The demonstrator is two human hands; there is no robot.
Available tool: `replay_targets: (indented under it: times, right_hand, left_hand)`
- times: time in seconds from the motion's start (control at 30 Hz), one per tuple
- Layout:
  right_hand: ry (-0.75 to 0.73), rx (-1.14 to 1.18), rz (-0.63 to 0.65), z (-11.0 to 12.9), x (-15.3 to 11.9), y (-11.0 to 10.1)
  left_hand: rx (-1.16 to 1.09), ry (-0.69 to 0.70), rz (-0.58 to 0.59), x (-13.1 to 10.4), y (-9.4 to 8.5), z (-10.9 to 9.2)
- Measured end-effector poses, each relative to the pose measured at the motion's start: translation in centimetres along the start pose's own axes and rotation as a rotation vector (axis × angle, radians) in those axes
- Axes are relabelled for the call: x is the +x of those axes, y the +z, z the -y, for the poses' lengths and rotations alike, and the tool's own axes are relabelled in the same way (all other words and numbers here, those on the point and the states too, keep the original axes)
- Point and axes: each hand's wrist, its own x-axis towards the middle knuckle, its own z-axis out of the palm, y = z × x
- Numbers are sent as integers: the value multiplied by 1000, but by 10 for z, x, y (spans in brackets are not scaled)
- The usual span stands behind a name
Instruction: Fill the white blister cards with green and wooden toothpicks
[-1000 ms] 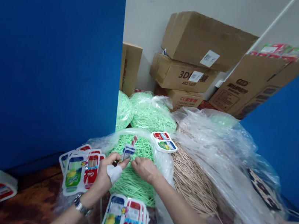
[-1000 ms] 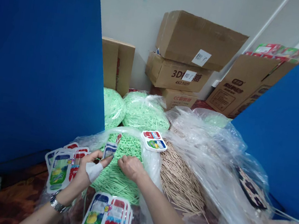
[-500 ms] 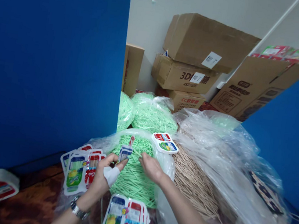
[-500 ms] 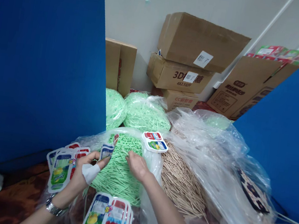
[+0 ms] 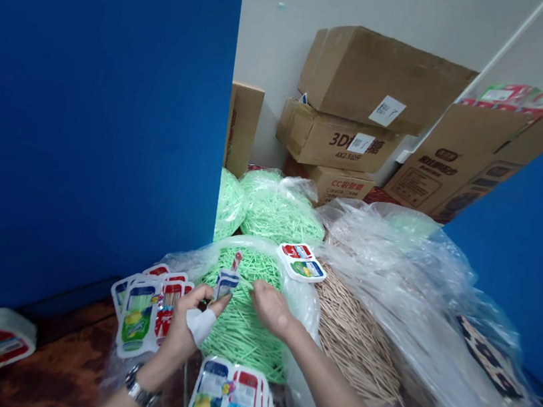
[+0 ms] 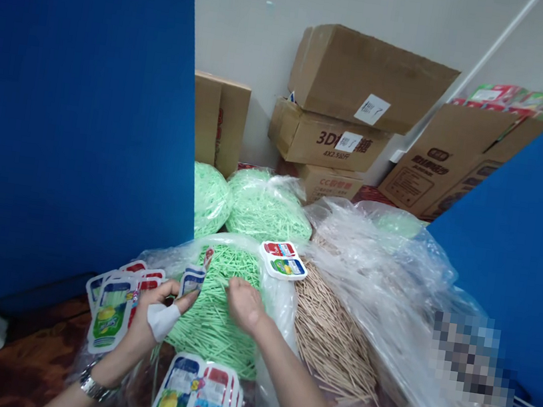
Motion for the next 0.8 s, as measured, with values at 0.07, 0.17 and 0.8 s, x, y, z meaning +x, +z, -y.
replay_targets:
  times: [0.07, 0.17, 0.8]
  right_hand:
    - [26, 222, -57, -1, -2, -5]
    - [70, 582, -138, 4, -7, -10]
    - [-218, 1322, -632, 96, -43, -47]
  left_hand:
    - [8, 16, -2, -1, 1, 3]
    - [-3, 14, 11, -4, 4, 8]
    - [182, 261, 141, -36, 22, 0]
